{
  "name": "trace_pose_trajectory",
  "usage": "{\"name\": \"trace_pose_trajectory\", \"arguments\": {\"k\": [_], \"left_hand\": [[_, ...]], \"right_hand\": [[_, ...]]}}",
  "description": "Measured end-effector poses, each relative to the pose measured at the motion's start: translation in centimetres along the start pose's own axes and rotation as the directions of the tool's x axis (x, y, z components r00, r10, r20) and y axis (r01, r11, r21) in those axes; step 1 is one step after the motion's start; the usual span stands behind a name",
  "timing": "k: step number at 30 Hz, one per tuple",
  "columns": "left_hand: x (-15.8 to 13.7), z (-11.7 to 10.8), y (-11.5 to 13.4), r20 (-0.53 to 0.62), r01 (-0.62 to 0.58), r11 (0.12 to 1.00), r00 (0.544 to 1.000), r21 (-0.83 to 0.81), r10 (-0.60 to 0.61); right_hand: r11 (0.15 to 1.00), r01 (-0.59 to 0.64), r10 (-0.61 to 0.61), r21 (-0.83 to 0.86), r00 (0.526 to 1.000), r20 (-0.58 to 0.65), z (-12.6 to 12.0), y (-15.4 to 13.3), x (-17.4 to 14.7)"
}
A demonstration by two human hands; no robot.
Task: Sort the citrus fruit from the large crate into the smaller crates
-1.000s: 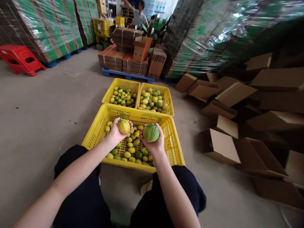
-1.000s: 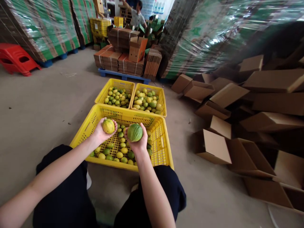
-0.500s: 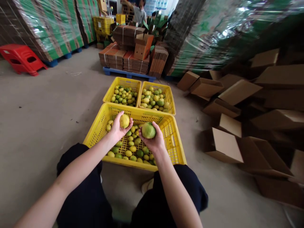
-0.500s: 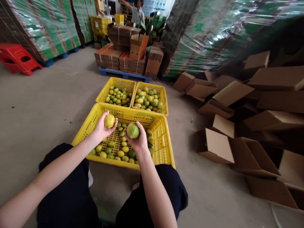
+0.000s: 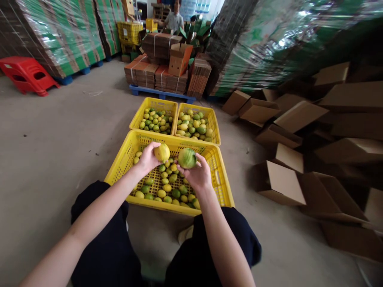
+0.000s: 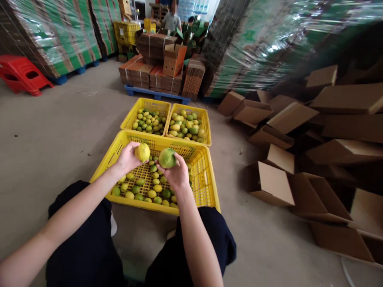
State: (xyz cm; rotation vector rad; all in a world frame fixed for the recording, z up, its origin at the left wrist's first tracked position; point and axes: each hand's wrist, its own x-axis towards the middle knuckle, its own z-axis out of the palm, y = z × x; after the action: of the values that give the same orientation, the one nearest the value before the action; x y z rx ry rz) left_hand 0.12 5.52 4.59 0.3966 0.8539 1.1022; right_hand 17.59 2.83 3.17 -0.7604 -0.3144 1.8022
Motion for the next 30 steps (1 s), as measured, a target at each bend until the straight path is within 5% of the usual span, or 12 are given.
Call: {"name": "trace_pose_trajectory", "arguments": {"k": [2,5,8,13,18,21,26,30], "left_hand": [[-0.4,-0.1,0.1,0.022,-0.211,0.967,0.977,0.142,0.210],[-1.3,0.1,0.3,0.058,-0.508,0.803,0.854,0.312,0.518],[-1.9,0.5,0.7,0.027,-0.576,0.758,0.801,0.306,0.598],[-1.5,0.3,0.6,-0.040,-0.340,0.934,0.937,0.112,0.346],[-0.5,-0.6,0.0,0.066,-0.048,0.992,0.997,0.116,0.040],[-0.1,-0.4,-0.1,0.126,0.034,0.985,0.990,0.171,-0.056],[-1.0,-0.3,-3.2,0.097,0.224,0.915,0.958,0.336,-0.270],[-4.9,-2.0,-9.1,-0.047,0.542,0.781,0.829,0.309,-0.557]], "right_hand": [[0.979,0.170,-0.173,-0.114,0.985,-0.014,0.1,0.1,-0.3],[0.805,0.451,-0.485,-0.386,0.875,0.011,0.2,0.3,-0.8],[0.651,0.525,-0.585,-0.548,0.807,0.078,0.4,0.4,-1.3],[0.735,0.481,-0.537,-0.477,0.844,0.024,0.5,0.3,-1.3],[0.958,0.102,-0.116,-0.269,0.993,-0.036,0.5,0.0,-0.9],[0.990,-0.056,0.050,-0.128,0.997,-0.053,0.5,-0.5,-0.8],[1.000,-0.020,0.022,0.011,0.988,-0.155,-0.8,-2.3,-0.2],[0.999,-0.001,0.013,0.041,0.963,-0.269,-2.3,-3.7,0.2]]}}
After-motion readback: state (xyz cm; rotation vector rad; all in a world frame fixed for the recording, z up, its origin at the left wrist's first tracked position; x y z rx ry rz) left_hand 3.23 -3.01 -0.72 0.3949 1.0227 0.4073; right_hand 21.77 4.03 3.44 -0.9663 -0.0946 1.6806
